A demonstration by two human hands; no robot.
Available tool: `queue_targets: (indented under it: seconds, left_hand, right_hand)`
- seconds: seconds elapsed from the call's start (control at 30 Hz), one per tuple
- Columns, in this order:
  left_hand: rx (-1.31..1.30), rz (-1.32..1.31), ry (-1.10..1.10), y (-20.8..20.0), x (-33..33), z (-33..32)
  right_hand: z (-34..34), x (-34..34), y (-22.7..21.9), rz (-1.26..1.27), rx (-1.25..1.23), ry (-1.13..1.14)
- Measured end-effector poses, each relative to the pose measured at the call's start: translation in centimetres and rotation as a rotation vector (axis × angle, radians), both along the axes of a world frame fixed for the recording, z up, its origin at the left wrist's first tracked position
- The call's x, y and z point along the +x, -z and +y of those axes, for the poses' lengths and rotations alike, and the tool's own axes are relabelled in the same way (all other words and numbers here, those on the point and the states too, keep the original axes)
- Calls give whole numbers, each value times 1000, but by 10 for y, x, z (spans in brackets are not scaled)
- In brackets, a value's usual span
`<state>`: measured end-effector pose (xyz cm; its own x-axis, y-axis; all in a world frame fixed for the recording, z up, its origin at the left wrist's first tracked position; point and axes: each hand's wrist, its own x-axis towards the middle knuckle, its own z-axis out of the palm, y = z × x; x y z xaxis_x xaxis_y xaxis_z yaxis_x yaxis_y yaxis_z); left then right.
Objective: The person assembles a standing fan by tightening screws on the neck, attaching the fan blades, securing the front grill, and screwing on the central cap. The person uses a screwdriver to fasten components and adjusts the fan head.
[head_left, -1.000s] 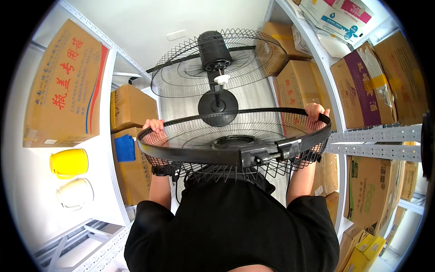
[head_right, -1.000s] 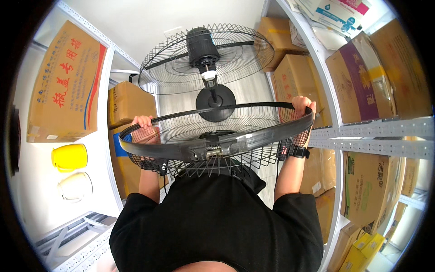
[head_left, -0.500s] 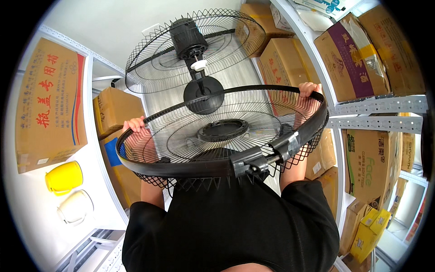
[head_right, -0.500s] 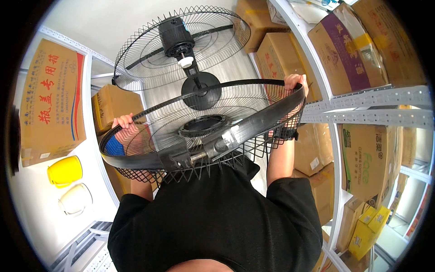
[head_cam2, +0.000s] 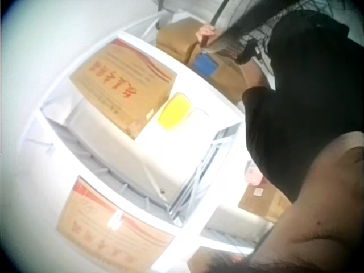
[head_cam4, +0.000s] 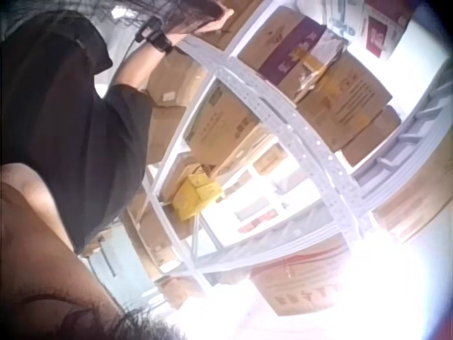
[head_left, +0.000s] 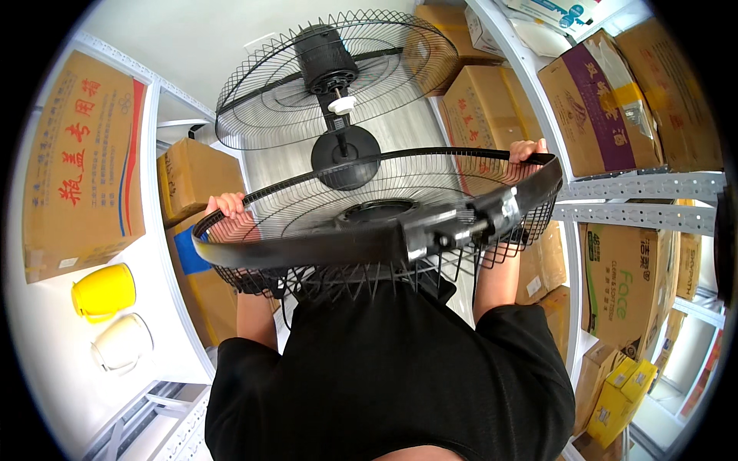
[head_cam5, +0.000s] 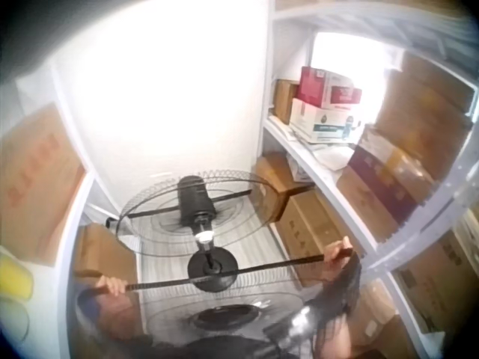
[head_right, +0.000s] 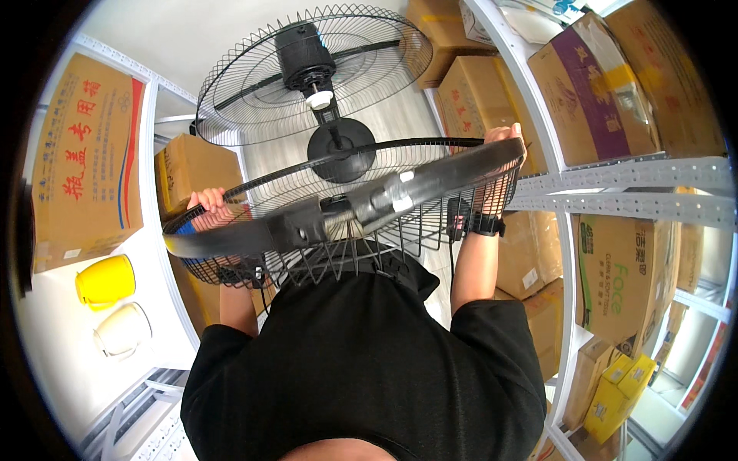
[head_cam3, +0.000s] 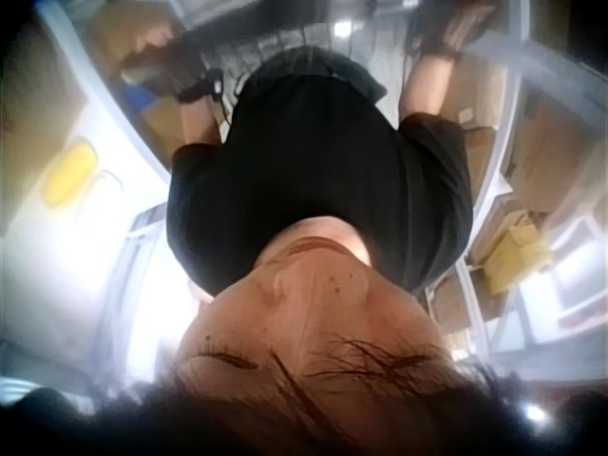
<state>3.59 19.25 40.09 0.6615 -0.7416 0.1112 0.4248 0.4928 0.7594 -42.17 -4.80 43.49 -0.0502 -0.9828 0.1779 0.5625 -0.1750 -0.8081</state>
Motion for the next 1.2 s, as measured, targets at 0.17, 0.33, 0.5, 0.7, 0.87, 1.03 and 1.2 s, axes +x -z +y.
queue_targets:
  seconds: [0.17,0.33,0.5,0.7,0.87,1.03,1.2]
  left_hand:
    - [-137,80,31,-7,-8,-5]
    - [-95,113,-13,-16,-10,-7]
    - [-187,128,98,-15,3,-10]
    - [-96,96,-19,-36,-12,-35]
    - [-93,74,21,-36,-16,-41]
    - [-121,79,142,-41,-13,-51]
    - [-72,63,70,-63,-27,-52]
  right_hand:
    - [5,6,-12,28,125,13]
    - [0,-1,-2,-18,72,-68]
    - [-4,2,2,-112,-143,-186]
    - [-43,-4,116,-438,50,-446]
    - [-40,58,185,-662,129,-608]
    - [-29,87,181,-820,244,-657]
    - [-20,99,160,-860,291,-625]
